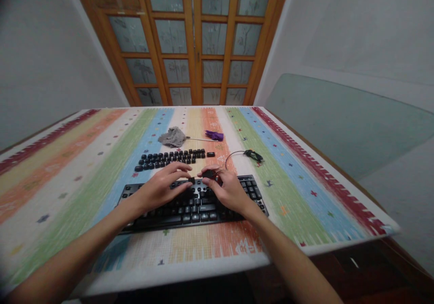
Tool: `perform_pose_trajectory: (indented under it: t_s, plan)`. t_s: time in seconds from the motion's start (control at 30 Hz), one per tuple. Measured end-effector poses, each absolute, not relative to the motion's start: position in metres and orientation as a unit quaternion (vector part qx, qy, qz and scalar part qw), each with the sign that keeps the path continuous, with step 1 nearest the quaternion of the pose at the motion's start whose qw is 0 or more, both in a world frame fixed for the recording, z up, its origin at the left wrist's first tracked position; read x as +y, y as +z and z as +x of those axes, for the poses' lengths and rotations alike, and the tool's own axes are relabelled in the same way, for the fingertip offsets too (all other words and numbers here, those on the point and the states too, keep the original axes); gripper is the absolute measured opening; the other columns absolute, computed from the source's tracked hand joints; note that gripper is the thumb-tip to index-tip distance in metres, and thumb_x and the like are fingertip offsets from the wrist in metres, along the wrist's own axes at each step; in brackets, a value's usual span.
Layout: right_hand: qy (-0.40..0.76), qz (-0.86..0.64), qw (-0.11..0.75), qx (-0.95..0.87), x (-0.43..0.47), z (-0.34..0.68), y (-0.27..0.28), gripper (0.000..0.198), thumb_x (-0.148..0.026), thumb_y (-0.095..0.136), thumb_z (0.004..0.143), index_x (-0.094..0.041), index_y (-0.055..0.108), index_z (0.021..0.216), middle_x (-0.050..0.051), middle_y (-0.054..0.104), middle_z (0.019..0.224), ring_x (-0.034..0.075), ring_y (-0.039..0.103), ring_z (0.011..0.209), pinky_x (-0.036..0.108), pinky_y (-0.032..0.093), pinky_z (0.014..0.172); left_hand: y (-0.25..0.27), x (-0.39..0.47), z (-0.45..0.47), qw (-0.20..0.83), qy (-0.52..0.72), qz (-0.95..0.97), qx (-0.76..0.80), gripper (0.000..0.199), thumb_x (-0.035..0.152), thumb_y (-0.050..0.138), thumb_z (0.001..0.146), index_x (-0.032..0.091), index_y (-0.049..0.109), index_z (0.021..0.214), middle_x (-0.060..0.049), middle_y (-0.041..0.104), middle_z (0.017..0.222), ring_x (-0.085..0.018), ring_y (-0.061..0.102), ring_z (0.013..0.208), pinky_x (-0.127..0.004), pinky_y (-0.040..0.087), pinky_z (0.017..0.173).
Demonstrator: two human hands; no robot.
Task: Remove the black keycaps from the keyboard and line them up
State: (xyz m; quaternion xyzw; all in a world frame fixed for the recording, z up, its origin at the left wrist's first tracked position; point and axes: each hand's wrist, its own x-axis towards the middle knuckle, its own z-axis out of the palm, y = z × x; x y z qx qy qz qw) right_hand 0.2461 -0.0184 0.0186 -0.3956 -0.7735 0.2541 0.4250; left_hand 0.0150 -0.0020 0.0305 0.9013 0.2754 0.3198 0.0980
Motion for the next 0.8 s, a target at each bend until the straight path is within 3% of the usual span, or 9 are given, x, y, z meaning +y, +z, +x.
perform_pose_trajectory:
  t_s: [0.23,0.37,0.5,0.8]
  plan:
    - [0.245,-0.438,0.400,-0.767,-0.015,0.248,0.020,0.017,-0.030,0.057,0.092,-0.016,0.066,0.097,0.008,0.072,0.100,0.016,0.064,0.072,0.028,0.050,0.064,0.029,0.037,0.020,0.047,0.301,0.909,0.283,0.012,0.024,0.054,0.094,0.016,0.063,0.097,-0.011,0.057,0.112,-0.023,0.054,0.108,-0.044,0.048,0.095]
    - [0.233,-0.423,0.338,-0.808,-0.013,0.255,0.019,0.018,-0.032,0.060,0.091,-0.016,0.068,0.096,0.007,0.073,0.093,0.015,0.062,0.066,0.029,0.048,0.065,0.018,0.064,0.027,-0.015,0.247,0.921,0.301,0.015,0.024,0.054,0.094,0.016,0.066,0.092,-0.011,0.057,0.109,-0.024,0.054,0.102,-0.042,0.049,0.090]
    - [0.233,-0.400,0.285,-0.839,-0.012,0.263,0.020,0.017,-0.032,0.063,0.090,-0.018,0.069,0.097,0.004,0.073,0.091,0.016,0.062,0.069,0.029,0.048,0.069,0.008,0.081,0.036,-0.037,0.205,0.924,0.319,0.015,0.022,0.056,0.092,0.013,0.068,0.088,-0.012,0.057,0.107,-0.025,0.053,0.099,-0.042,0.048,0.088]
    - [0.249,-0.397,0.275,-0.840,-0.010,0.268,0.022,0.013,-0.029,0.065,0.088,-0.018,0.070,0.093,0.004,0.072,0.087,0.015,0.062,0.067,0.028,0.046,0.064,-0.008,0.096,0.044,-0.034,0.184,0.921,0.342,0.019,0.022,0.054,0.092,0.014,0.070,0.087,-0.012,0.058,0.103,-0.025,0.052,0.096,-0.043,0.046,0.087]
